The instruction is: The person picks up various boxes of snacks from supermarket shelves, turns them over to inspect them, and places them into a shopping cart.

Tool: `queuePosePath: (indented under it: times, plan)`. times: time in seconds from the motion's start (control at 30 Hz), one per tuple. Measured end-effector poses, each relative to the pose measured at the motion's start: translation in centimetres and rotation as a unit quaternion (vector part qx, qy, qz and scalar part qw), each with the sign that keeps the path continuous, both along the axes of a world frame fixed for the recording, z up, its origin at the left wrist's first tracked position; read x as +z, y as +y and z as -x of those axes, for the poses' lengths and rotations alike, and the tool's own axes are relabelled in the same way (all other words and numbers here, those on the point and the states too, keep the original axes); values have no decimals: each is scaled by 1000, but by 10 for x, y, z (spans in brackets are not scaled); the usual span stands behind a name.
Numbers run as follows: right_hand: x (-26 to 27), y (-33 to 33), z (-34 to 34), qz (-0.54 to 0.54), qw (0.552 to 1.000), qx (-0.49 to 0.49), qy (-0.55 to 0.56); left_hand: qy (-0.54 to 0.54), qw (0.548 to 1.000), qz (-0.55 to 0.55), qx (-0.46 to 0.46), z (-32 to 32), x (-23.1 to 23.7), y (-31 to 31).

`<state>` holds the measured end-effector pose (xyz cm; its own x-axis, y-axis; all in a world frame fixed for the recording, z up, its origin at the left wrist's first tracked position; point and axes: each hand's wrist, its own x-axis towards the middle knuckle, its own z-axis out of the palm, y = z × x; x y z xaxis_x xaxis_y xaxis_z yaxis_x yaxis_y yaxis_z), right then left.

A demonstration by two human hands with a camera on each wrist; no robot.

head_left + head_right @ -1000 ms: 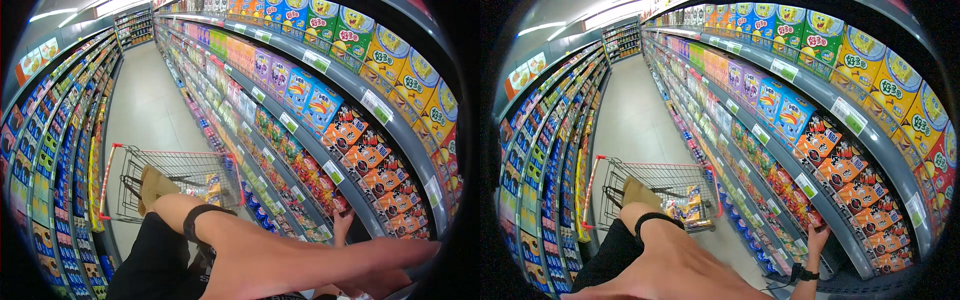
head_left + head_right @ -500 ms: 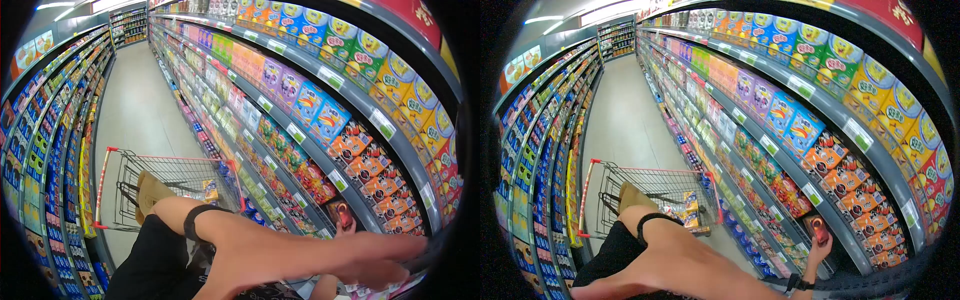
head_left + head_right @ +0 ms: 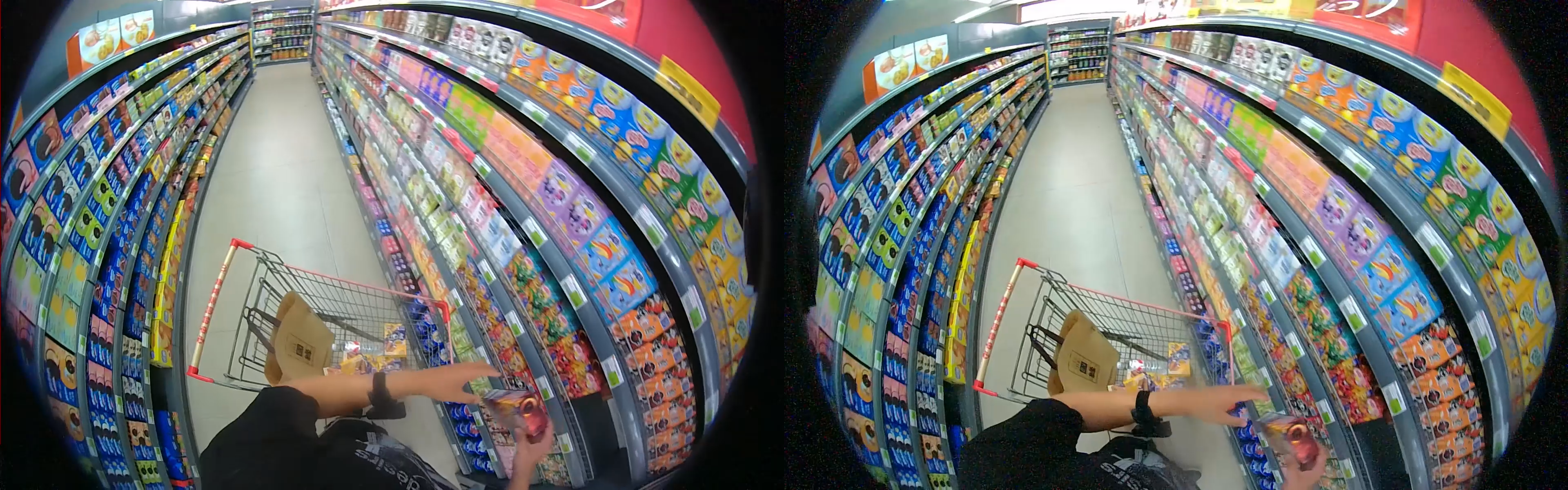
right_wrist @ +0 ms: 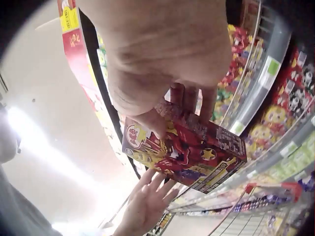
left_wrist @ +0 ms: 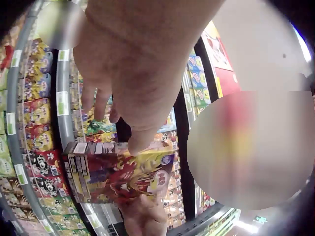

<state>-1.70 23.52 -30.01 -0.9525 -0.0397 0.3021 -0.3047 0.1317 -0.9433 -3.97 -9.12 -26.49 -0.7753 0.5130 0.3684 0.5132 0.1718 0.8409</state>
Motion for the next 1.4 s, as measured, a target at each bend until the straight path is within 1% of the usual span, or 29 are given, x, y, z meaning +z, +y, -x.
queuePosePath:
  times: [0.1,0.2,0.23,0.3,0.33,0.4,0.43,0.5,0.57,0.6,0.7,0.8,0.83,0.87,0.9,1.0,1.03,1.1,1.13,1.2,1.27,1.3,1.33,1.37,1.4]
  plan:
    - [-1,-62,-9,24,996,76,-30,-100,995,-11,-12,-15,-22,-27]
    - [7,-108,-15,-61,985,137,-90,-129,991,7,13,-33,-45,-55]
    - [11,-121,-18,-61,975,149,-151,-130,991,11,27,-42,-47,-66]
    - [10,-145,-21,-73,975,180,-105,-130,990,16,58,-59,-51,-88]
    - [8,-155,-22,-79,974,197,-83,-122,990,2,70,-64,-62,-94]
    - [-1,-172,-25,-48,971,202,-115,-109,989,-26,98,-73,-94,-107]
    - [-8,-179,-25,-42,970,204,-128,-111,987,-44,107,-79,-98,-112]
    - [-18,-189,-22,-54,962,224,-143,-114,980,-84,140,-92,-101,-122]
    - [-25,-199,-15,-85,951,261,-144,-124,974,-111,153,-102,-99,-129]
    - [-24,-207,-12,-84,949,269,-142,-130,970,-125,161,-107,-99,-131]
    - [-19,-232,-13,-63,942,299,-137,-118,958,-125,231,-124,-95,-140]
    - [-45,-254,2,-57,932,347,-86,-98,941,-116,303,-144,-99,-147]
    - [-29,-270,-6,-59,926,357,-107,-101,934,-106,326,-153,-91,-154]
    - [-27,-278,-5,-64,914,385,-109,-106,927,-96,346,-161,-88,-156]
    - [-27,-285,-3,-68,902,412,-109,-106,916,-110,370,-163,-106,-156]
    - [-20,-310,-8,-90,876,461,-109,-74,893,-127,425,-184,-107,-161]
    - [-19,-316,-8,-96,868,472,-118,-117,888,-132,424,-193,-93,-164]
    - [-23,-322,-7,-89,859,487,-125,-144,869,-146,450,-201,-111,-162]
    - [-28,-322,1,-137,846,505,-103,-151,869,-146,447,-197,-116,-165]
    - [-30,-327,-2,-58,858,491,-139,-205,860,-210,416,-206,-90,-166]
    - [-35,-323,0,-86,873,453,-162,-274,821,-254,432,-203,-90,-159]
    - [-38,-319,5,-86,857,466,-205,-311,796,-272,442,-200,-87,-156]
    - [-34,-316,5,-52,835,448,-314,-343,776,-285,446,-198,-55,-154]
    - [-40,-310,9,-22,800,429,-418,-356,779,-223,465,-191,-63,-154]
    - [-49,-304,13,12,752,409,-517,-367,778,-161,484,-183,-77,-155]
